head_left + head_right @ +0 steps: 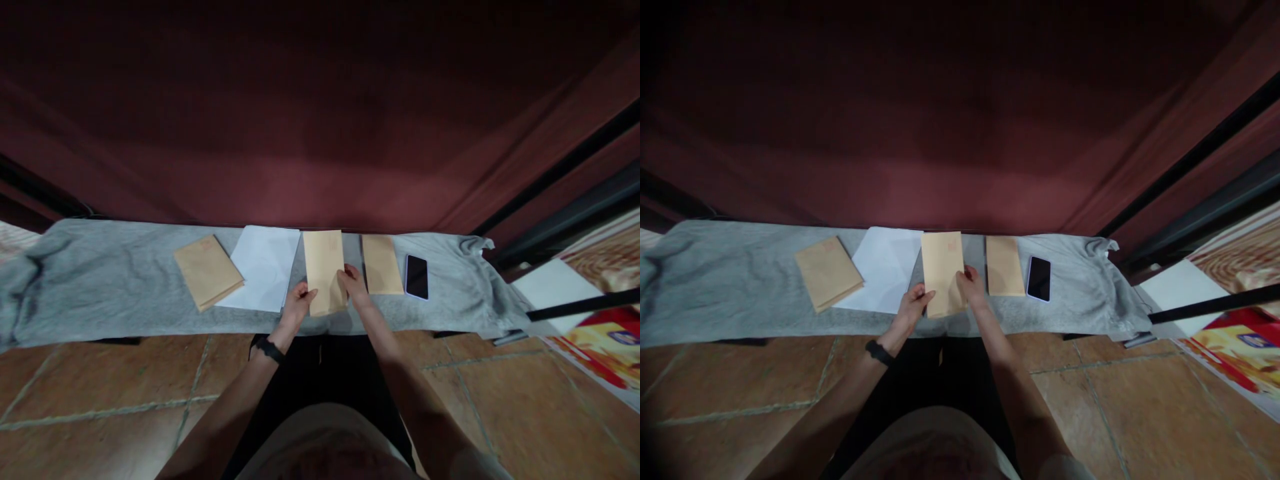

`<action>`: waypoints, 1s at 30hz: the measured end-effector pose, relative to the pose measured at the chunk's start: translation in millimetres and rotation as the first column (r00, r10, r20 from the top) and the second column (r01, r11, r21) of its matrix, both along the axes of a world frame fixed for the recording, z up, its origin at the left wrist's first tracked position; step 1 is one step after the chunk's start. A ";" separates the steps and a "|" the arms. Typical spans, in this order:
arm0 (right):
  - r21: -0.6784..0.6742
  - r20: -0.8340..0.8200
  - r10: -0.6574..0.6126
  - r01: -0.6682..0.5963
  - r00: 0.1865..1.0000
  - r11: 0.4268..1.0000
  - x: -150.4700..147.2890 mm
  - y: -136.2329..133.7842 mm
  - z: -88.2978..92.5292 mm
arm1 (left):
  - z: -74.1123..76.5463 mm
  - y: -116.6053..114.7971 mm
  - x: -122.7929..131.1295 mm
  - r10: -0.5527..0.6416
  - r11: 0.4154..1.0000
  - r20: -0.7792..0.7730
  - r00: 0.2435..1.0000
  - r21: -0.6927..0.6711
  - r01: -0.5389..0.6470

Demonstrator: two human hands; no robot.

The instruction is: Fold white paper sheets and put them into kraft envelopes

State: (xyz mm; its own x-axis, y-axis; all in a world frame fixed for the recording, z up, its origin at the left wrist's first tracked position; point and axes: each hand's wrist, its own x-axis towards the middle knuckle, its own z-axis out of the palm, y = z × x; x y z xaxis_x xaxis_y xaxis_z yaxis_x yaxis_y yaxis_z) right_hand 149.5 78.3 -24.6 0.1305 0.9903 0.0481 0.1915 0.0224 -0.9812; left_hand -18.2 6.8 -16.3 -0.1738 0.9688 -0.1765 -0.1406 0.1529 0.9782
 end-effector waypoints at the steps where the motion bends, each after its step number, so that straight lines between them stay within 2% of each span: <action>1: 0.009 -0.037 0.011 -0.011 0.999 1.000 4.5 -2.0 3.5 | 1.1 -1.9 -2.0 0.001 0.999 0.008 1.000 0.032 -0.001; 4: 0.058 -0.169 0.089 -0.080 0.982 0.995 16.1 -14.2 12.7 | -0.1 -5.6 -7.0 -0.009 0.993 -0.003 1.000 0.119 0.009; 7: 0.074 -0.228 0.166 -0.153 0.959 0.985 19.8 -29.5 12.2 | -7.6 -6.5 -7.3 -0.033 0.990 0.009 0.999 0.135 0.031; 11: -0.003 -0.137 0.142 -0.144 0.980 0.990 13.3 -39.1 -2.1 | -18.4 -2.6 -4.6 -0.026 0.991 -0.020 0.999 0.127 0.028; 14: -0.014 -0.096 0.131 -0.133 0.987 0.991 8.9 -37.3 -9.9 | -21.2 2.0 -5.1 -0.023 0.995 -0.068 0.997 0.097 0.030; 21: -0.025 0.027 0.128 -0.128 0.991 0.992 13.9 -35.4 -12.1 | -22.1 4.1 -9.5 0.020 1.000 -0.072 0.997 0.013 -0.019; 24: -0.008 0.122 0.090 -0.090 0.988 0.996 17.2 -43.6 -13.6 | -22.2 2.2 -9.7 0.027 0.999 -0.217 0.976 -0.011 -0.030; 26: 0.056 0.291 0.067 -0.086 0.954 0.995 18.2 -53.2 -14.8 | -21.0 -0.5 -8.9 0.017 1.000 -0.373 0.928 0.010 -0.015; 28: 0.136 0.484 0.084 -0.170 0.871 0.976 18.9 -65.2 -16.0 | -19.3 -5.0 -6.7 0.064 0.996 -0.544 0.837 0.092 -0.016; 30: 0.177 0.610 0.155 -0.324 0.777 0.929 20.9 -77.7 -17.1 | -18.0 -11.3 -3.7 0.111 0.978 -0.664 0.740 0.205 0.038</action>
